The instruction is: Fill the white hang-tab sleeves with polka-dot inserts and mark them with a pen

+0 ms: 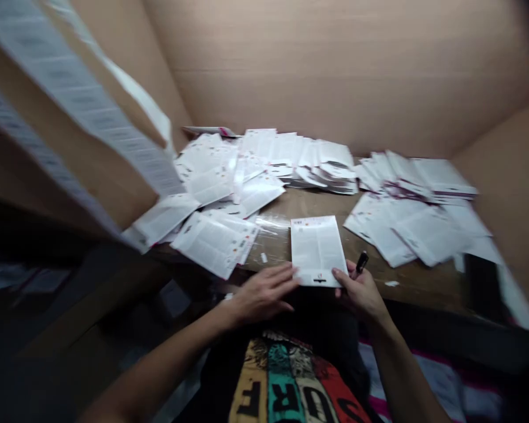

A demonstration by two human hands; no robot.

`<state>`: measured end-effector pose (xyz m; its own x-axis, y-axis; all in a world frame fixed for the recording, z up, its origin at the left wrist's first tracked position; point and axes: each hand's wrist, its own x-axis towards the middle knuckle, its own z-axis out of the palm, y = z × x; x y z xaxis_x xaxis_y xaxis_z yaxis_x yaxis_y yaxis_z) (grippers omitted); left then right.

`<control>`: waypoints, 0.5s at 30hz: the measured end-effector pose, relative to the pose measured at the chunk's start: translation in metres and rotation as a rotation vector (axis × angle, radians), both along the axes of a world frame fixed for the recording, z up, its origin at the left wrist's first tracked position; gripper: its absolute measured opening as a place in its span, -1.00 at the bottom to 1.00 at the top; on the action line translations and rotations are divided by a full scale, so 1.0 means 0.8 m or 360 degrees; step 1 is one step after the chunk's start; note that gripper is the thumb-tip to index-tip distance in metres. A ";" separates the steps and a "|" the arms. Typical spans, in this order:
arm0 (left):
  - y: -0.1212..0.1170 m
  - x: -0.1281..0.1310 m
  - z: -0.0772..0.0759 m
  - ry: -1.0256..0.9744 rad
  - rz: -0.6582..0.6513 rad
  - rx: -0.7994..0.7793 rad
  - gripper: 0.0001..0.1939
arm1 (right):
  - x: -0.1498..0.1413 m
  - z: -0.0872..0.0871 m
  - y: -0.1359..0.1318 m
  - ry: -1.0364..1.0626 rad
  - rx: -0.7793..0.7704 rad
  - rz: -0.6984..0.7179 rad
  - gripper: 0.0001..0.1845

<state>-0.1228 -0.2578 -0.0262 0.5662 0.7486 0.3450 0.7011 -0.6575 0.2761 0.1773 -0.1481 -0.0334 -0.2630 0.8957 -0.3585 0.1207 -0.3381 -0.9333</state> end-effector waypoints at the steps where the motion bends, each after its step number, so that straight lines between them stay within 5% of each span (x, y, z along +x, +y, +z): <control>1: -0.012 -0.037 0.013 -0.0040 0.0130 -0.0013 -0.55 | 0.013 0.012 0.015 -0.0057 0.0046 -0.0162 -0.36; 3: -0.020 -0.139 0.023 0.0077 0.0402 -0.0093 -0.56 | 0.047 0.032 0.051 -0.0344 0.0261 -0.0512 -0.34; 5: -0.002 -0.243 0.012 0.0296 0.0527 -0.0176 -0.47 | 0.081 0.043 0.080 -0.0757 0.0611 -0.0830 -0.36; 8: 0.035 -0.321 -0.005 0.0544 0.0398 -0.0245 -0.18 | 0.098 0.033 0.090 -0.0976 0.0923 -0.0976 -0.42; 11: 0.061 -0.283 0.005 0.0624 0.0338 -0.0258 -0.29 | 0.056 0.007 0.062 -0.0719 0.0863 -0.0610 -0.47; 15: 0.099 -0.136 0.014 0.0666 0.0813 -0.0258 -0.26 | -0.020 -0.016 0.015 -0.0503 0.0781 -0.0127 -0.53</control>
<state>-0.2314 -0.1784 -0.0147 0.1895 0.9813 0.0347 0.9818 -0.1889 -0.0192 0.1615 -0.1363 -0.0461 -0.1358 0.9893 0.0530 0.4102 0.1048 -0.9059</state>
